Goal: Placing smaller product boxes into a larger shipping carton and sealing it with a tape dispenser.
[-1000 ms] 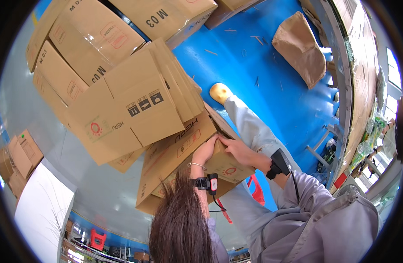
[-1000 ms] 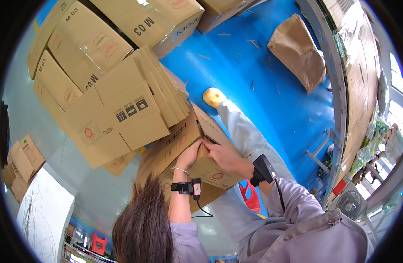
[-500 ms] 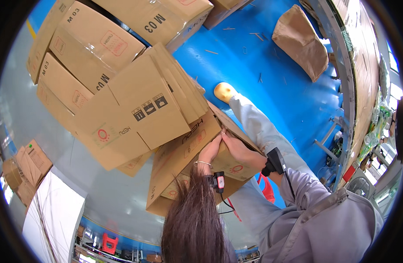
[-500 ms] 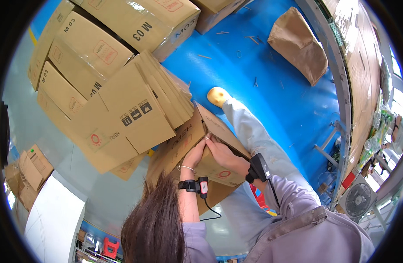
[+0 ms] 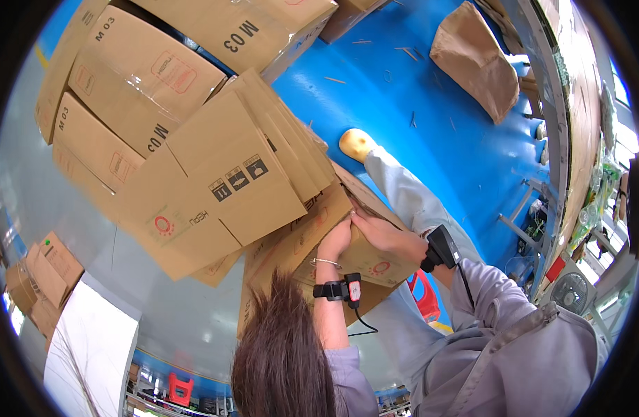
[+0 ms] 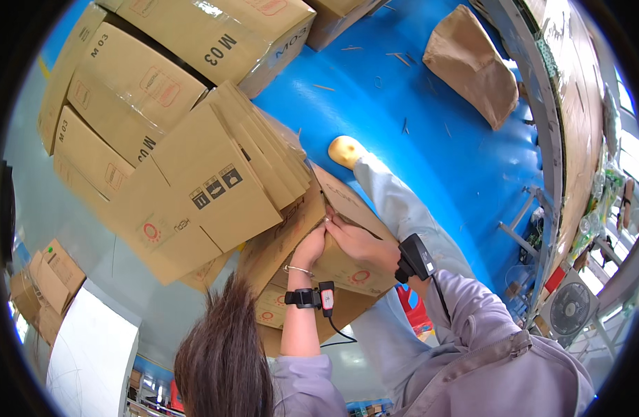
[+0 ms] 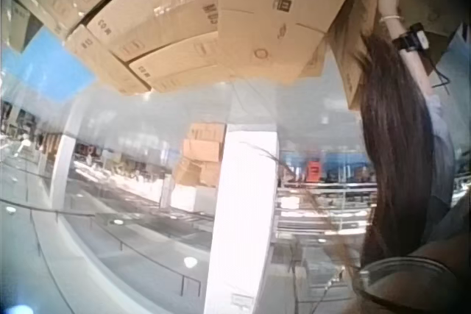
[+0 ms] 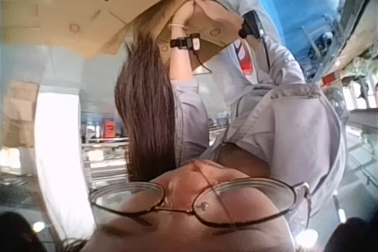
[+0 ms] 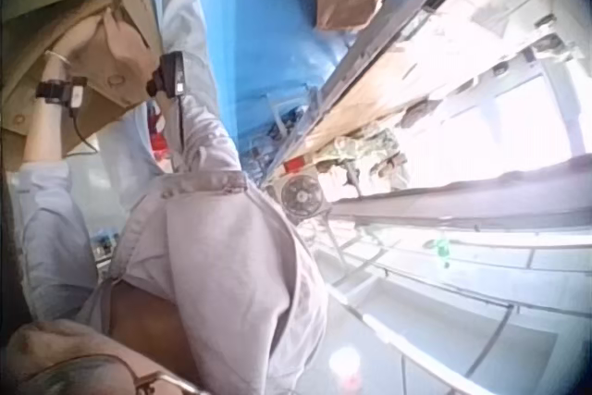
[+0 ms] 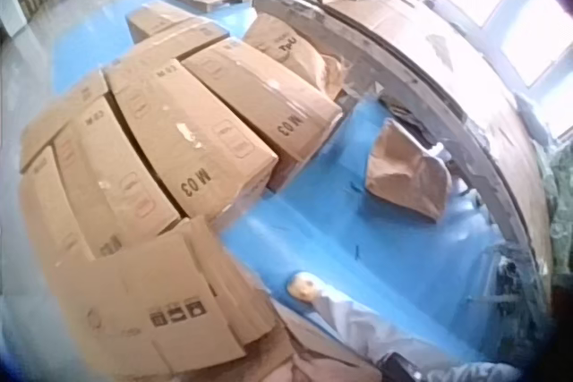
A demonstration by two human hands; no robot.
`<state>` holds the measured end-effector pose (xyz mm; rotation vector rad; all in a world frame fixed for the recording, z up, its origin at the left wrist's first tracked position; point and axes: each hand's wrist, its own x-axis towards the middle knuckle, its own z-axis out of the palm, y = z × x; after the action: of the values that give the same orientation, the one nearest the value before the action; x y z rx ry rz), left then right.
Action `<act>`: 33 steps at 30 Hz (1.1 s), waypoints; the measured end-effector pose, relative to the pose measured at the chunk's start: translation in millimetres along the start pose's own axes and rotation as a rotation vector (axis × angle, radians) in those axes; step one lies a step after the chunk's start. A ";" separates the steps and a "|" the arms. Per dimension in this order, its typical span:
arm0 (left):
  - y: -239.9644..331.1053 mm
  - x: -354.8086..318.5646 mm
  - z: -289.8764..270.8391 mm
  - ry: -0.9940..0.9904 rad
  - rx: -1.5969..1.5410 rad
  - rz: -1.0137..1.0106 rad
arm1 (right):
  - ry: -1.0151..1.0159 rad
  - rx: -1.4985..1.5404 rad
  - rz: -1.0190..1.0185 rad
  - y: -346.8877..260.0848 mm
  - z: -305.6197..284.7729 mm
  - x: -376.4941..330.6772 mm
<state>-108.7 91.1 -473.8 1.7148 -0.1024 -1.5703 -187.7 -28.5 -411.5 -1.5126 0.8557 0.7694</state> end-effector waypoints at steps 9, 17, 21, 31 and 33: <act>16.7 17.0 4.7 -0.049 0.264 -0.037 | -0.090 0.067 0.129 -13.0 -23.0 8.2; -23.5 28.0 12.2 0.093 0.207 -0.027 | -0.166 0.180 0.214 -26.5 -20.8 12.1; 15.6 21.1 10.9 0.082 0.226 -0.071 | -0.125 0.110 0.288 -35.0 -30.9 6.8; 42.3 9.5 2.5 0.046 -0.048 -0.174 | 0.160 0.066 0.102 19.8 15.0 -0.3; 32.3 3.1 -4.4 0.109 -0.110 -0.229 | 0.105 -0.088 0.132 11.6 35.2 -21.5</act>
<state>-90.0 69.5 -457.7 1.7691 0.2386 -1.6092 -208.8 7.8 -402.9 -1.5978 1.0202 0.8391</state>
